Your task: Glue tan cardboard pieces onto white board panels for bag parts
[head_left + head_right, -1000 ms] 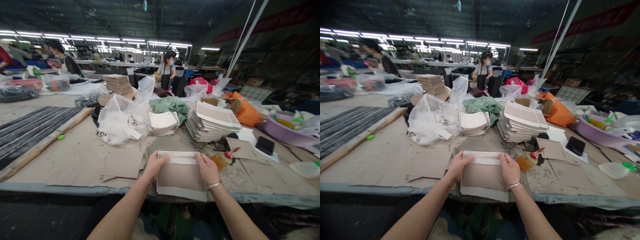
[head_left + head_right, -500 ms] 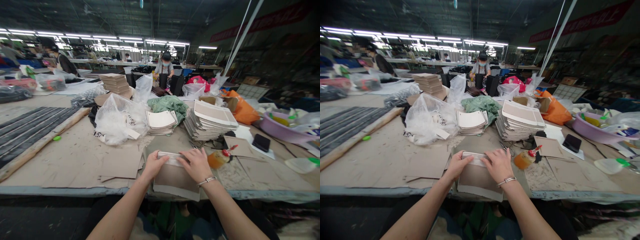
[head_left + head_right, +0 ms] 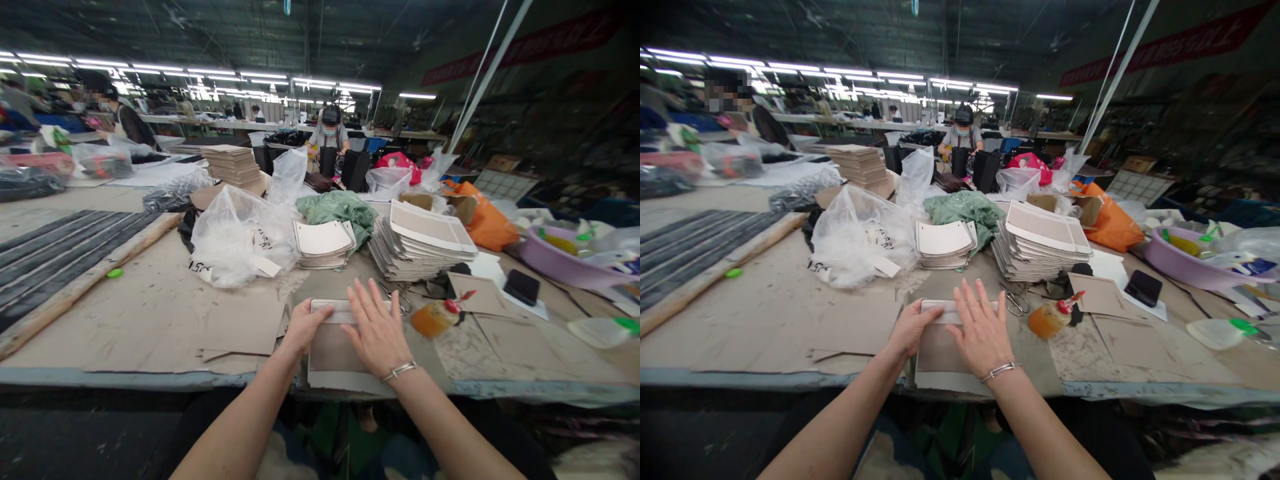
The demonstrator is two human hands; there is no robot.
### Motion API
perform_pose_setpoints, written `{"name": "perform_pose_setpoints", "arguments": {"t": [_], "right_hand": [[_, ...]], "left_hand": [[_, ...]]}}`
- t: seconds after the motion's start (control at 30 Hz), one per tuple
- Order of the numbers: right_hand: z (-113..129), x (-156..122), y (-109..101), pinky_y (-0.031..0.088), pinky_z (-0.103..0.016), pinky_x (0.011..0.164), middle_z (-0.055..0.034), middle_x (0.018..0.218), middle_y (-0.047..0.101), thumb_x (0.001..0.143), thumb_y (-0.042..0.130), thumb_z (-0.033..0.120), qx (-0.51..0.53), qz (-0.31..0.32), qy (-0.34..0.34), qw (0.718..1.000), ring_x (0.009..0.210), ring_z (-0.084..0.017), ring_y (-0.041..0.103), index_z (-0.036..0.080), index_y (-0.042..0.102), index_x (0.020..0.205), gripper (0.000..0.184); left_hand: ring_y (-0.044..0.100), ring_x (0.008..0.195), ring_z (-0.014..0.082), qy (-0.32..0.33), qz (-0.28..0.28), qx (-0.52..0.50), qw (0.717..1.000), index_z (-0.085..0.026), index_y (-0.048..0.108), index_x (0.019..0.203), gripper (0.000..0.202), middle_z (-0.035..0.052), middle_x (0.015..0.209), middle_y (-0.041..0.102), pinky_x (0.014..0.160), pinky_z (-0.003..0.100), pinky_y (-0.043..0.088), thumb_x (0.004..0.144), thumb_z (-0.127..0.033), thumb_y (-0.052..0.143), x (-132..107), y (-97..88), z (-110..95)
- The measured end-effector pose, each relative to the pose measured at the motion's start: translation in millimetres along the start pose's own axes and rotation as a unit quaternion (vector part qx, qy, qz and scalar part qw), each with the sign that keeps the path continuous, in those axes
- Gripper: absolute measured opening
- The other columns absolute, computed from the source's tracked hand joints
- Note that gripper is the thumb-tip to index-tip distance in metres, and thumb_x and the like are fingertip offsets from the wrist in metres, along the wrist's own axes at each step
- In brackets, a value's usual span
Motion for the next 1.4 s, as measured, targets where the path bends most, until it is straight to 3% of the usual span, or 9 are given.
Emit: {"name": "perform_pose_setpoints", "arguments": {"t": [0.23, 0.43, 0.57, 0.67, 0.8, 0.93, 1.07, 1.2, 1.4], "right_hand": [[24, -18, 26, 0.002, -0.057, 0.109, -0.0080, 0.149, 0.016, 0.087, 0.041, 0.050, 0.009, 0.059, -0.043, 0.997, 0.138, -0.026, 0.005, 0.012, 0.019, 0.144, 0.071], [-33, -32, 30, 0.008, -0.062, 0.105, -0.0114, 0.148, 0.021, 0.088, 0.041, 0.044, -0.006, 0.024, 0.080, 0.997, 0.137, -0.032, 0.008, 0.012, 0.026, 0.142, 0.065], [-75, -49, 27, 0.032, -0.054, 0.100, -0.0145, 0.145, 0.028, 0.090, 0.034, 0.044, 0.124, -0.003, 0.206, 0.971, 0.130, -0.032, 0.030, 0.012, 0.035, 0.138, 0.058], [-82, -59, 19, 0.051, -0.036, 0.078, -0.0140, 0.122, 0.056, 0.089, 0.039, 0.044, 0.287, -0.023, 0.258, 0.922, 0.092, -0.022, 0.062, 0.014, 0.022, 0.143, 0.064], [-75, -59, 4, 0.047, -0.027, 0.054, 0.0010, 0.068, 0.060, 0.088, 0.043, 0.040, 0.351, -0.048, 0.256, 0.899, 0.055, -0.016, 0.056, 0.015, 0.027, 0.142, 0.061], [-88, -51, -8, 0.050, -0.028, 0.059, 0.0001, 0.069, 0.060, 0.087, 0.045, 0.039, 0.377, -0.103, 0.288, 0.874, 0.062, -0.017, 0.057, 0.019, 0.043, 0.134, 0.051], [-104, -42, -18, 0.051, -0.037, 0.082, -0.0077, 0.098, 0.067, 0.085, 0.049, 0.039, 0.417, -0.144, 0.292, 0.849, 0.091, -0.022, 0.062, 0.018, 0.057, 0.120, 0.042], [-101, -39, -28, 0.043, -0.040, 0.098, -0.0080, 0.119, 0.060, 0.086, 0.049, 0.034, 0.393, -0.152, 0.241, 0.874, 0.111, -0.022, 0.055, 0.020, 0.060, 0.118, 0.036], [-102, -33, -39, 0.045, -0.039, 0.095, -0.0070, 0.115, 0.062, 0.086, 0.047, 0.032, 0.369, -0.143, 0.227, 0.890, 0.107, -0.021, 0.057, 0.021, 0.061, 0.115, 0.034]], "left_hand": [[0.061, 0.068, 0.0155, -0.029, -0.003, -0.056, 0.998, -0.013, 0.063, 0.083, 0.034, 0.0056, 0.080, 0.069, 0.069, 0.030, 0.048, 0.058, -0.030, 0.079, 1, -3.8, 4], [0.061, 0.061, 0.0145, -0.046, -0.036, -0.070, 0.996, -0.014, 0.062, 0.084, 0.039, 0.0041, 0.075, 0.068, 0.061, 0.027, 0.049, 0.055, -0.031, 0.081, 3, -11.5, 2], [0.062, 0.059, 0.0144, -0.050, -0.054, -0.074, 0.995, -0.014, 0.061, 0.085, 0.040, 0.0039, 0.075, 0.068, 0.058, 0.026, 0.049, 0.055, -0.030, 0.081, 4, -16.1, -2], [0.064, 0.060, 0.0159, -0.055, -0.062, -0.087, 0.993, -0.014, 0.061, 0.088, 0.040, 0.0046, 0.075, 0.069, 0.059, 0.027, 0.051, 0.057, -0.029, 0.080, 6, -19.3, -3], [0.066, 0.063, 0.0190, -0.077, -0.036, -0.113, 0.990, -0.015, 0.062, 0.092, 0.038, 0.0058, 0.075, 0.070, 0.060, 0.030, 0.054, 0.060, -0.028, 0.078, 4, -16.2, -4], [0.067, 0.070, 0.0206, -0.089, 0.038, -0.135, 0.986, -0.016, 0.064, 0.098, 0.042, 0.0075, 0.084, 0.071, 0.064, 0.030, 0.055, 0.062, -0.033, 0.077, -6, -4.5, -11], [0.066, 0.071, 0.0191, -0.096, 0.097, -0.118, 0.984, -0.020, 0.063, 0.107, 0.048, 0.0065, 0.090, 0.070, 0.061, 0.027, 0.055, 0.062, -0.030, 0.077, -12, 3.3, -17], [0.067, 0.073, 0.0202, -0.112, 0.086, -0.071, 0.987, -0.018, 0.063, 0.108, 0.047, 0.0080, 0.092, 0.070, 0.060, 0.027, 0.054, 0.065, -0.030, 0.076, -6, 2.8, -9], [0.066, 0.075, 0.0229, -0.102, 0.117, -0.046, 0.987, -0.018, 0.063, 0.107, 0.048, 0.0096, 0.093, 0.069, 0.067, 0.033, 0.053, 0.063, -0.027, 0.077, -10, 6.6, -5]]}}
Point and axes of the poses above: each hand's wrist, its own x-axis towards the middle knuckle, its own y-axis out of the palm, z = x × y, the point moved 6 cm from there along x, towards the middle knuckle
